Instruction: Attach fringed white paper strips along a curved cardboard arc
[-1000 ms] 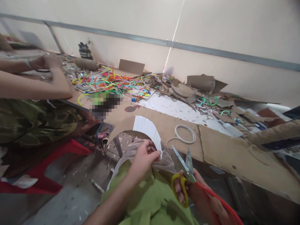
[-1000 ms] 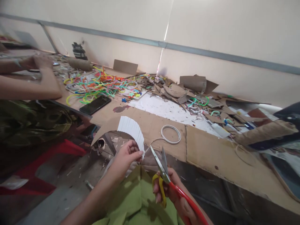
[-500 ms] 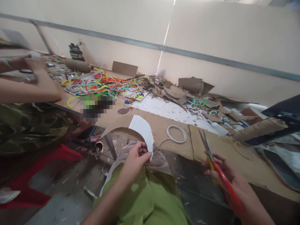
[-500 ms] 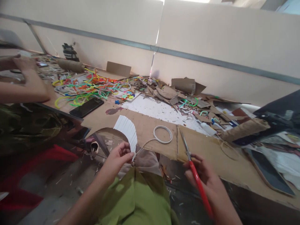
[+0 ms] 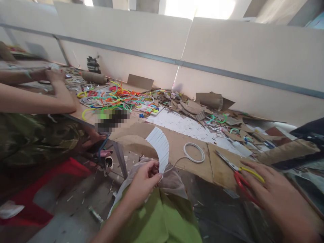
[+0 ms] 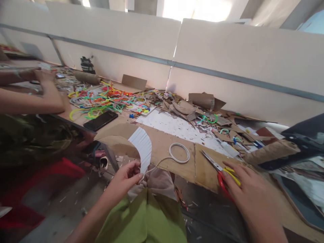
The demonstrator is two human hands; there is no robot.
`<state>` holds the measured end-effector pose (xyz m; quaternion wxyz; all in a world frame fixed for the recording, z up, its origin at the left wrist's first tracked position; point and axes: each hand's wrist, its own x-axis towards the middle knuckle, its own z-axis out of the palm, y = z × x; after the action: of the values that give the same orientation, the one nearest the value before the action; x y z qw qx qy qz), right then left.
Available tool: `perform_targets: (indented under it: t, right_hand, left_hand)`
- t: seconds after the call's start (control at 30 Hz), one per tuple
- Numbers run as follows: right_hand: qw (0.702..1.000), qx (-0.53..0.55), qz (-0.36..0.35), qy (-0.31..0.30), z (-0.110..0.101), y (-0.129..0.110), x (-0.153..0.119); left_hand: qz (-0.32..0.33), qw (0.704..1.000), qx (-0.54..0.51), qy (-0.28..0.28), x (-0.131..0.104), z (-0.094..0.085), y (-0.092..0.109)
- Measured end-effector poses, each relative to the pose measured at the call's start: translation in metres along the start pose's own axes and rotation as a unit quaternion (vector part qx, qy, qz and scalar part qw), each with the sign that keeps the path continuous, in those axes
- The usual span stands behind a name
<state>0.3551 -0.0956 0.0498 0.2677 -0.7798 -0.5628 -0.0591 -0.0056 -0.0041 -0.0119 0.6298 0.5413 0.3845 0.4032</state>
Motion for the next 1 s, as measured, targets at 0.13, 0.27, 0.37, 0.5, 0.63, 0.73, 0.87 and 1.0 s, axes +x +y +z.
perform_targets:
  t: [0.13, 0.27, 0.37, 0.5, 0.63, 0.73, 0.87, 1.0]
  right_hand:
    - [0.979, 0.191, -0.037, -0.068, 0.009, -0.070, 0.009]
    - [0.925, 0.329, -0.042, -0.185, 0.041, -0.130, 0.021]
    - [0.867, 0.440, -0.014, -0.234, 0.060, -0.159, 0.025]
    - [0.794, 0.546, 0.038, -0.265, 0.069, -0.176, 0.020]
    - [0.775, 0.576, 0.062, -0.252, 0.072, -0.181, 0.004]
    - [0.771, 0.587, 0.062, -0.238, 0.077, -0.191, -0.013]
    - [0.774, 0.587, 0.038, -0.234, 0.085, -0.207, -0.037]
    - [0.842, 0.490, -0.019, -0.223, 0.080, -0.195, -0.040]
  left_hand:
    - [0.014, 0.998, 0.051, -0.018, -0.008, -0.008, 0.007]
    - [0.011, 0.994, 0.105, -0.030, -0.016, -0.015, 0.010]
    - [0.023, 0.991, 0.128, -0.043, -0.022, -0.022, 0.011]
    - [0.051, 0.979, 0.173, -0.091, -0.029, -0.040, 0.017]
    - [0.081, 0.970, 0.216, -0.074, -0.030, -0.054, 0.033]
    - [0.082, 0.988, 0.129, 0.008, -0.026, -0.048, 0.044]
    - [0.047, 0.997, -0.017, 0.061, -0.021, -0.031, 0.045]
    - [0.023, 0.988, -0.102, 0.111, -0.023, -0.036, 0.042]
